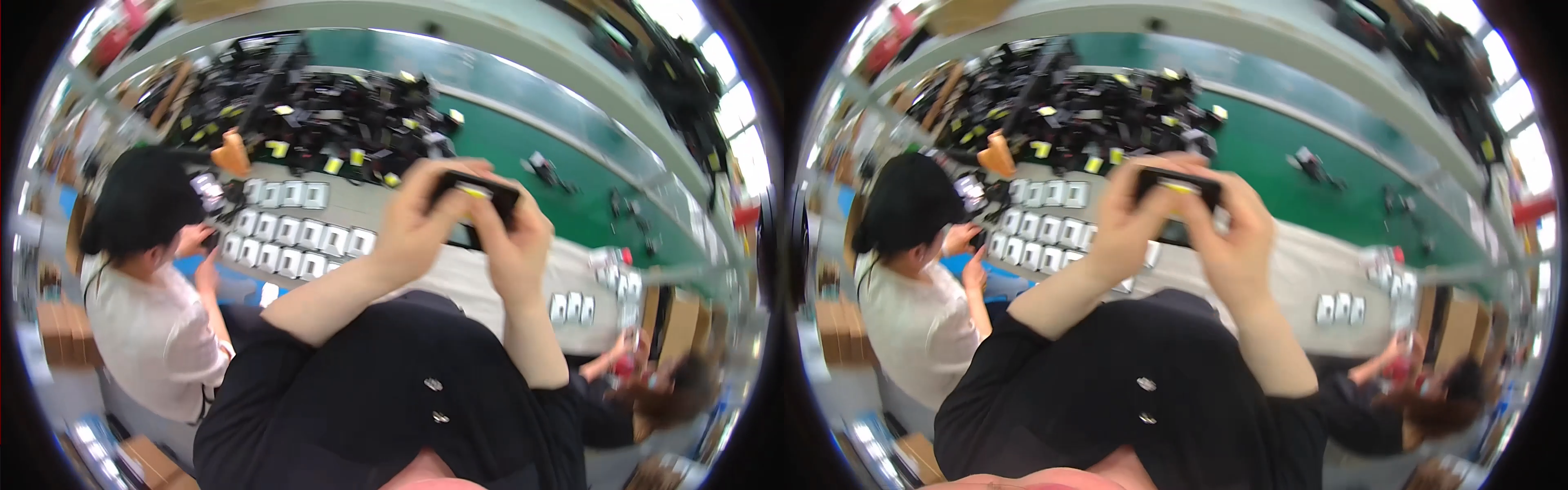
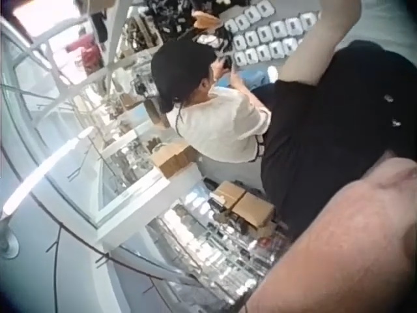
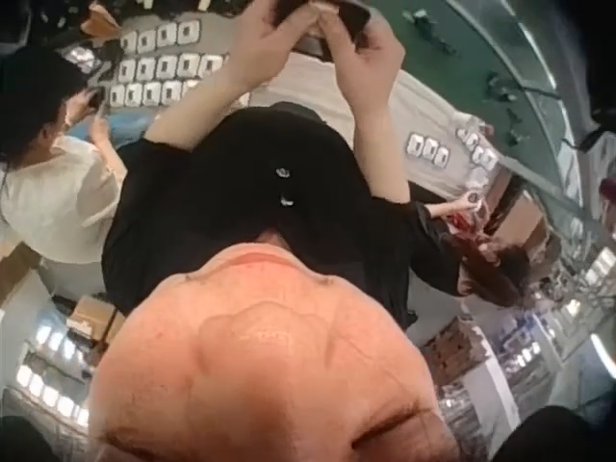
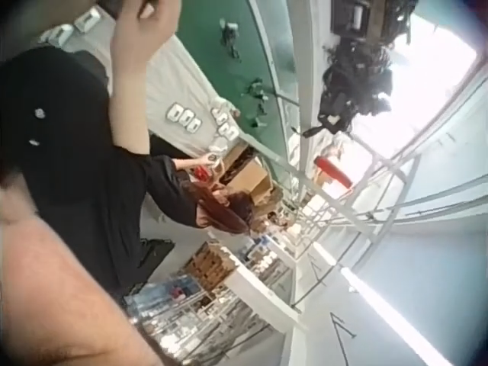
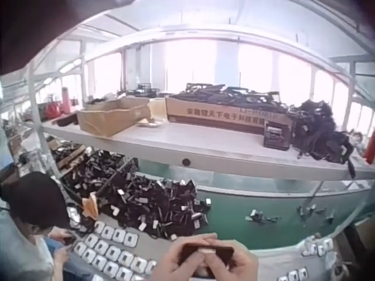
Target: Assembling small LED lighting units by manually inserting chips into plastic housings on a production line.
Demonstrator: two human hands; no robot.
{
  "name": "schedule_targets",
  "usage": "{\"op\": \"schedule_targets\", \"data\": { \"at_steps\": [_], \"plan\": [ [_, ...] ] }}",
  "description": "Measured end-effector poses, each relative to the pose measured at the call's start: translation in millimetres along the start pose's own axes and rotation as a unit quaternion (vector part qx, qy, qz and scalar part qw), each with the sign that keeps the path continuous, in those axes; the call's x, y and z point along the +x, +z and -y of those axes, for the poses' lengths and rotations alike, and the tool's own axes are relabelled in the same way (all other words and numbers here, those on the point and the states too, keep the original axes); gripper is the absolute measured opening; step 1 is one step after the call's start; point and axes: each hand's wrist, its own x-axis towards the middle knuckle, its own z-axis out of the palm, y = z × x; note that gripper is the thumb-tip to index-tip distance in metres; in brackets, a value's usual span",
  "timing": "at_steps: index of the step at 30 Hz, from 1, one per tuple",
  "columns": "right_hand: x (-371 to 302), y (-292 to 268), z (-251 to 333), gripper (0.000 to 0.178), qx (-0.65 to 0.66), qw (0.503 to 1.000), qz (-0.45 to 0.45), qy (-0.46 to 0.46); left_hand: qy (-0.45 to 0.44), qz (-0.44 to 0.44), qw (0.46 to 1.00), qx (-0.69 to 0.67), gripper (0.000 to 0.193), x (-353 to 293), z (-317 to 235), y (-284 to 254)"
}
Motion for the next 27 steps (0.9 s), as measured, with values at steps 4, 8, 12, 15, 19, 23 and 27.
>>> {"op": "schedule_targets", "data": {
  "at_steps": [4, 8, 12, 15, 19, 23, 27],
  "plan": [
    [-11, -14, -28, 0.063, -0.053, 0.996, 0.035, 0.056, -0.134, -0.119, 0.981, 0.079, 0.029, 22, 48, -43],
    [-32, -46, -50, 0.054, -0.157, 0.978, 0.054, 0.128, -0.002, -0.379, 0.912, 0.159, 0.030, 76, 82, -178],
    [-69, -66, -77, 0.052, -0.175, 0.954, 0.080, 0.231, -0.026, -0.562, 0.820, 0.108, 0.089, 127, 59, -285],
    [-77, -74, -108, 0.050, -0.191, 0.932, 0.125, 0.281, -0.162, -0.638, 0.645, 0.389, 0.105, 122, 103, -322],
    [-54, -89, -194, 0.050, -0.092, 0.938, 0.131, 0.308, -0.066, -0.456, 0.801, 0.382, 0.066, 74, 139, -295],
    [10, -124, -271, 0.061, -0.150, 0.904, 0.071, 0.393, -0.185, -0.231, 0.899, 0.322, 0.037, 7, 195, -203],
    [75, -159, -368, 0.068, -0.399, 0.855, 0.033, 0.329, -0.403, -0.088, 0.873, 0.262, 0.026, -52, 166, -147]
  ]
}}
